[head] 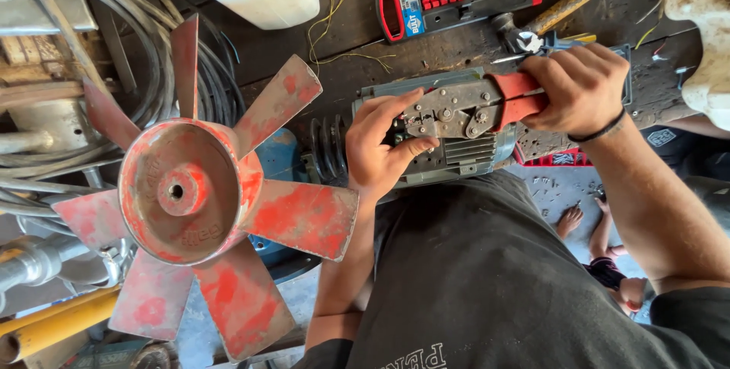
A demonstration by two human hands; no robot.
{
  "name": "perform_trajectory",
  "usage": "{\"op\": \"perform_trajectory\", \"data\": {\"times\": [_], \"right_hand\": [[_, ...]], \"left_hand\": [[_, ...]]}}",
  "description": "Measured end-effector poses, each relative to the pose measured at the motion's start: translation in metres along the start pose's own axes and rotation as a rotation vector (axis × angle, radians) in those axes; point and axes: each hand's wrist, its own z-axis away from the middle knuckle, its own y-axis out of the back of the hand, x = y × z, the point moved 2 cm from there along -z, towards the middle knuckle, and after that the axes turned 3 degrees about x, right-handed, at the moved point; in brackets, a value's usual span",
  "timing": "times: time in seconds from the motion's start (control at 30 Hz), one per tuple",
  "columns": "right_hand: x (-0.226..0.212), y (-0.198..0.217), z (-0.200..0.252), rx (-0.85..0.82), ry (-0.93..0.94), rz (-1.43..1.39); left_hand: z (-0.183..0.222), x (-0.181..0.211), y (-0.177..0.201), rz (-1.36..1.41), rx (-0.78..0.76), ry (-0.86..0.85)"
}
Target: The person is wiring an industrial electric motor, which involves stripping insulation from wires, crimping terminal connectors onto the wire ends, and using a screwdriver to secure the wires into the motor's terminal block.
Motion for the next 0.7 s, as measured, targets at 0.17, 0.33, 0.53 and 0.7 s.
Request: {"op": "perform_trajectory", "data": {"times": [0.17,0.33,0.53,0.7], "right_hand": [[-0.015,0.019,-0.008,0.021,-0.032,0.064],[-0.027,0.021,-0.003,0.033,-0.137,0.047],[-0.017,0.006,0.012,-0.008,-0.120,0.053],[-0.015,-0.014,0.022,0.088,-0.082,0.036]], "left_hand": [[-0.001,0.001,0.003,0.024,-0.016,-0.026],[-0.001,0.000,0.004,0.011,-0.025,-0.027],[-0.001,-0.001,0.004,-0.007,-0.038,-0.024],[0.002,-0.004,0.002,-0.021,-0.037,-0.016]]}}
